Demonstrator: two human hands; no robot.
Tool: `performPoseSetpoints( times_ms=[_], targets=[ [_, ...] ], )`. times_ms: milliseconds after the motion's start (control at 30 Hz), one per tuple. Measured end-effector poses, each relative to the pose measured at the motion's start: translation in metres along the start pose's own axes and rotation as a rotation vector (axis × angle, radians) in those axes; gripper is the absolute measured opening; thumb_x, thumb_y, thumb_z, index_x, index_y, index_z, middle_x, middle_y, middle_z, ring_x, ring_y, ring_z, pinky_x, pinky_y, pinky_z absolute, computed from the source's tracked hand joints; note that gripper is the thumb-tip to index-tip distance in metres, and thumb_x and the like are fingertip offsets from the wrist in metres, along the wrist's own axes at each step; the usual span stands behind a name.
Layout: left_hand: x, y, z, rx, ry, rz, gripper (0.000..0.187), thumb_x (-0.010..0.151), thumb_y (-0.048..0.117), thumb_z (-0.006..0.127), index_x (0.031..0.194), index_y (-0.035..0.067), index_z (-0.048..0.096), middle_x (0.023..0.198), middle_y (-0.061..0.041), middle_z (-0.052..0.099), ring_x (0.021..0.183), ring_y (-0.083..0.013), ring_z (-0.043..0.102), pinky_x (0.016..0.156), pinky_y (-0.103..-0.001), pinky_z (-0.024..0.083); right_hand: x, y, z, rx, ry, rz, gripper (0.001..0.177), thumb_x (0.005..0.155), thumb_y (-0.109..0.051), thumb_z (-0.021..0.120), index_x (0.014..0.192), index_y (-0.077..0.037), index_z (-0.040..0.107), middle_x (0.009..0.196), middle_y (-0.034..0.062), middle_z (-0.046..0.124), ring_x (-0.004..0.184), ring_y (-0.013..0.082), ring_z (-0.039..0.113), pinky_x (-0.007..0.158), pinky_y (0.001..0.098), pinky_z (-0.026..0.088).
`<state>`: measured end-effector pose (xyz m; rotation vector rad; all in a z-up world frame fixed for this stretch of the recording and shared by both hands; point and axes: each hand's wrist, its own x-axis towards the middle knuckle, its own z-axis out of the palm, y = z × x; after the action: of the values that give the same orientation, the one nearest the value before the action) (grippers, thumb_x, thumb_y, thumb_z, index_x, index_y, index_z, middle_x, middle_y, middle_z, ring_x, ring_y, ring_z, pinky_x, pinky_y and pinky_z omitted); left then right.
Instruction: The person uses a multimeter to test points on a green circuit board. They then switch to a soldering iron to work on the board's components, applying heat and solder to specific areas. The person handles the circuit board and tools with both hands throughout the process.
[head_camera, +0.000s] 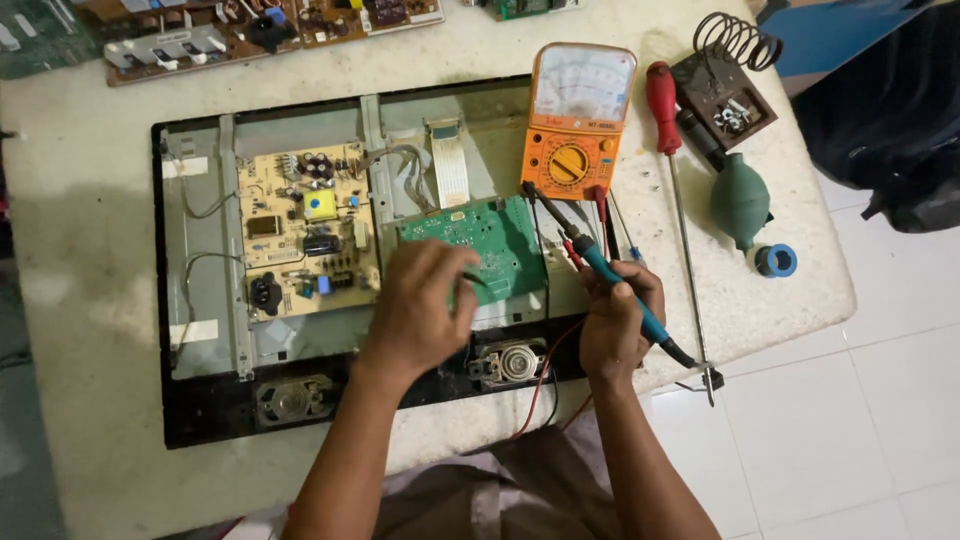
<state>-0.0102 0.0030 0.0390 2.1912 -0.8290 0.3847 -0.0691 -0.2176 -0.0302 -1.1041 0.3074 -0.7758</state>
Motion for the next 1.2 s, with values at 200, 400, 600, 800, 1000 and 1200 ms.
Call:
performPoseSetpoints(
  times_ms=[200,400,600,800,1000,1200],
  targets=[
    [-0.013,0.01,-0.01,0.004,-0.25,-0.032,0.041,0.083,0.034,0.06,0.115,0.014,0.075,0.103,-0.012,0.064,0.093,-0.0359,0.064,0.088,-0.05,0.047,-0.003,-0.011,0.003,-0.104,-0.027,-0.133,0.03,0.093,-0.019,0.06,0.106,0.008,0.06,0.088,0.02,0.061,0.076,0.0287,0.07,0.079,0.0427,0.064],
    [0.013,0.006,-0.005,0.311,-0.198,-0.154,0.117,0.067,0.081,0.081,0.152,0.007,0.049,0.155,-0.03,0.045,0.146,-0.0507,0.04,0.119,-0.073,0.015,-0.013,-0.026,0.006,-0.329,-0.106,-0.191,0.032,0.094,-0.024,0.057,0.108,0.004,0.064,0.075,0.0213,0.069,0.071,0.0267,0.075,0.067,0.034,0.059],
    [0.002,-0.02,0.011,0.298,-0.139,-0.227,0.135,0.052,0.084,0.087,0.152,0.001,0.05,0.14,-0.022,0.058,0.132,-0.0417,0.053,0.118,-0.064,0.028,-0.028,-0.029,0.022,-0.217,-0.068,0.009,0.037,0.096,-0.028,0.057,0.119,-0.001,0.066,0.092,0.0226,0.074,0.091,0.0273,0.076,0.085,0.0403,0.061],
    [0.002,-0.022,0.01,0.261,-0.023,-0.152,0.138,0.042,0.087,0.089,0.144,0.001,0.056,0.121,-0.021,0.064,0.117,-0.037,0.06,0.114,-0.052,0.037,-0.026,-0.017,0.013,-0.069,0.047,0.125,0.032,0.093,-0.022,0.06,0.115,0.001,0.064,0.087,0.0211,0.071,0.087,0.0282,0.076,0.094,0.0488,0.064],
    [0.002,-0.024,0.01,0.218,-0.071,-0.212,0.135,0.047,0.087,0.088,0.147,0.004,0.054,0.125,-0.021,0.064,0.123,-0.0362,0.057,0.117,-0.053,0.032,-0.02,-0.015,0.017,-0.019,0.082,0.2,0.028,0.096,-0.021,0.06,0.114,0.0,0.062,0.081,0.0196,0.07,0.074,0.019,0.069,0.089,0.0446,0.065],
    [0.0,-0.026,0.015,0.21,-0.092,-0.217,0.131,0.049,0.081,0.09,0.15,0.007,0.052,0.131,-0.02,0.062,0.128,-0.0374,0.054,0.118,-0.057,0.03,-0.019,-0.016,0.013,-0.065,0.098,0.251,0.033,0.095,-0.025,0.062,0.118,-0.001,0.064,0.085,0.023,0.072,0.074,0.0256,0.072,0.071,0.0346,0.062]
  ],
)
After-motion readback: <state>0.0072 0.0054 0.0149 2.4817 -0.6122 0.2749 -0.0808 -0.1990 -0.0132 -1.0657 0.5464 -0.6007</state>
